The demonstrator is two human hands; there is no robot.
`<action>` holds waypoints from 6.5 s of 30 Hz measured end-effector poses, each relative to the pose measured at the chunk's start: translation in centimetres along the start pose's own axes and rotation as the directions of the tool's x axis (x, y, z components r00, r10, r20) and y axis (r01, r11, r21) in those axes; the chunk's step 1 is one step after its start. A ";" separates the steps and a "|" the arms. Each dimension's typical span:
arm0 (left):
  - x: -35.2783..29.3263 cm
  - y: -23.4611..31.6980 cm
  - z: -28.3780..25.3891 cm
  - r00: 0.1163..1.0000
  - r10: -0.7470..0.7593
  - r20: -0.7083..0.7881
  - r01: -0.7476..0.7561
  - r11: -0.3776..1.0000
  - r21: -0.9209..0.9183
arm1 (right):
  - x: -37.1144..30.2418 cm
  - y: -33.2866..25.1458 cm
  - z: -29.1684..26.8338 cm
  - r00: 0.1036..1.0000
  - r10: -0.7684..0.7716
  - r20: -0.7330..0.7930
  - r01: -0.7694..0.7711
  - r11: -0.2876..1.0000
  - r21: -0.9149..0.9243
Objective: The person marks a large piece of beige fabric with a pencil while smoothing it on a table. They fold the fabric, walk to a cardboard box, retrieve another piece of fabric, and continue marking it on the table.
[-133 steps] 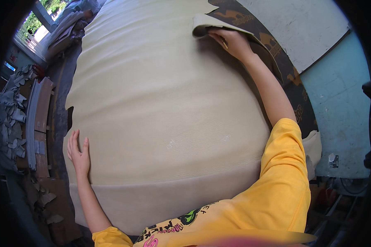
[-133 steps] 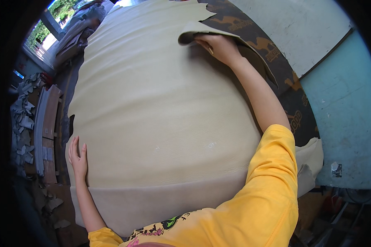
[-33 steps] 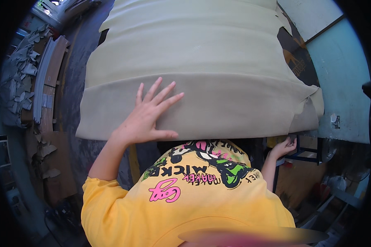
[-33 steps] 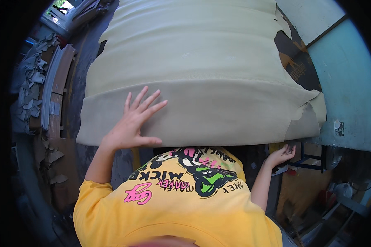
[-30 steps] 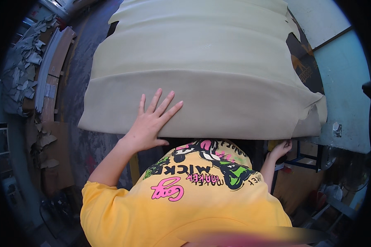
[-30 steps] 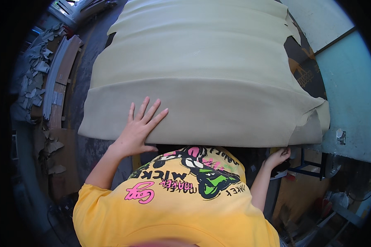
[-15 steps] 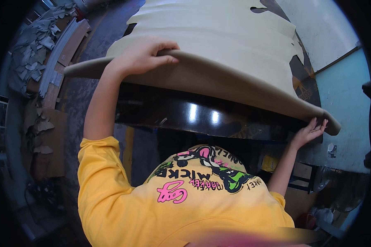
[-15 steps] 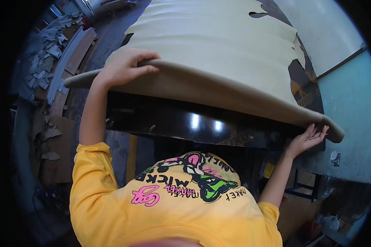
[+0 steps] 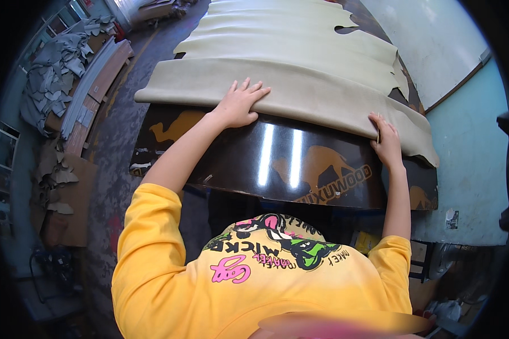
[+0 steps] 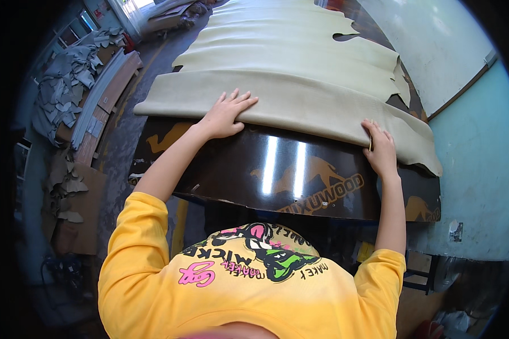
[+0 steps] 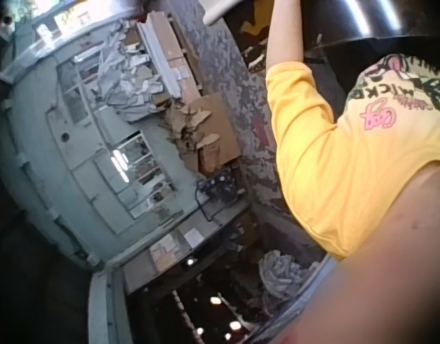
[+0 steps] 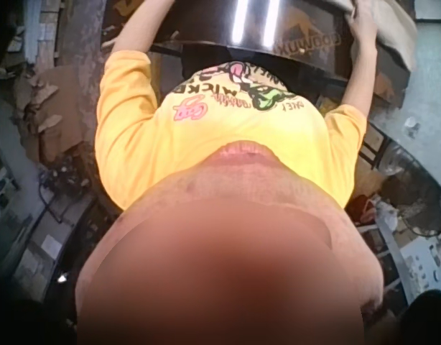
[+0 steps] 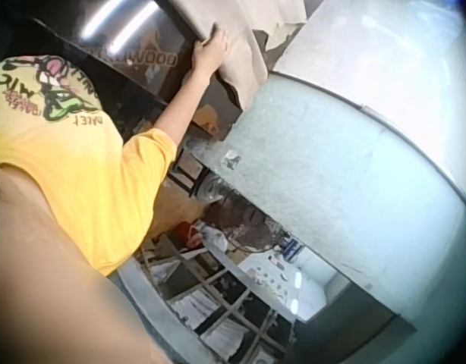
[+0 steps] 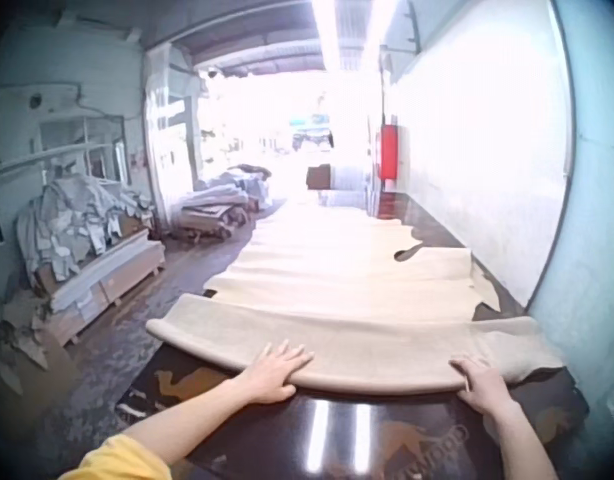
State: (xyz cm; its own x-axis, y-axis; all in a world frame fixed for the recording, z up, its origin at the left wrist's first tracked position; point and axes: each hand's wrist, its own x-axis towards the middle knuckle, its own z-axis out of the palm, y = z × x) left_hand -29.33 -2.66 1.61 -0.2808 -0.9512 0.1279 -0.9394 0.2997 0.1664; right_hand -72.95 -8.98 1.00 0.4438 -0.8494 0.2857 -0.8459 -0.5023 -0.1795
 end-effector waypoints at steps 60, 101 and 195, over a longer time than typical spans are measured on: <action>0.7 16.2 3.5 0.764 0.643 0.050 -0.536 0.676 -0.505 | 14.4 22.4 3.8 0.866 0.470 -0.170 -0.332 0.795 0.507; 1.0 16.4 3.3 0.782 0.619 0.065 -0.502 0.689 -0.522 | 6.1 21.3 2.0 0.836 0.533 -0.129 -0.333 0.680 0.653; 1.3 16.6 3.3 0.784 0.614 0.088 -0.515 0.723 -0.460 | 9.7 23.9 0.2 0.407 0.630 -0.662 -0.572 0.740 0.353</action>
State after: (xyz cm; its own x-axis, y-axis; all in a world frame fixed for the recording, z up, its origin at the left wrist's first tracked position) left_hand -45.91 0.81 1.31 -0.8146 -0.5682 0.1164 -0.4445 0.7404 0.5042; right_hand -88.83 -29.22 -0.74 -0.5480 -0.5548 0.6260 -0.7758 0.0572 -0.6284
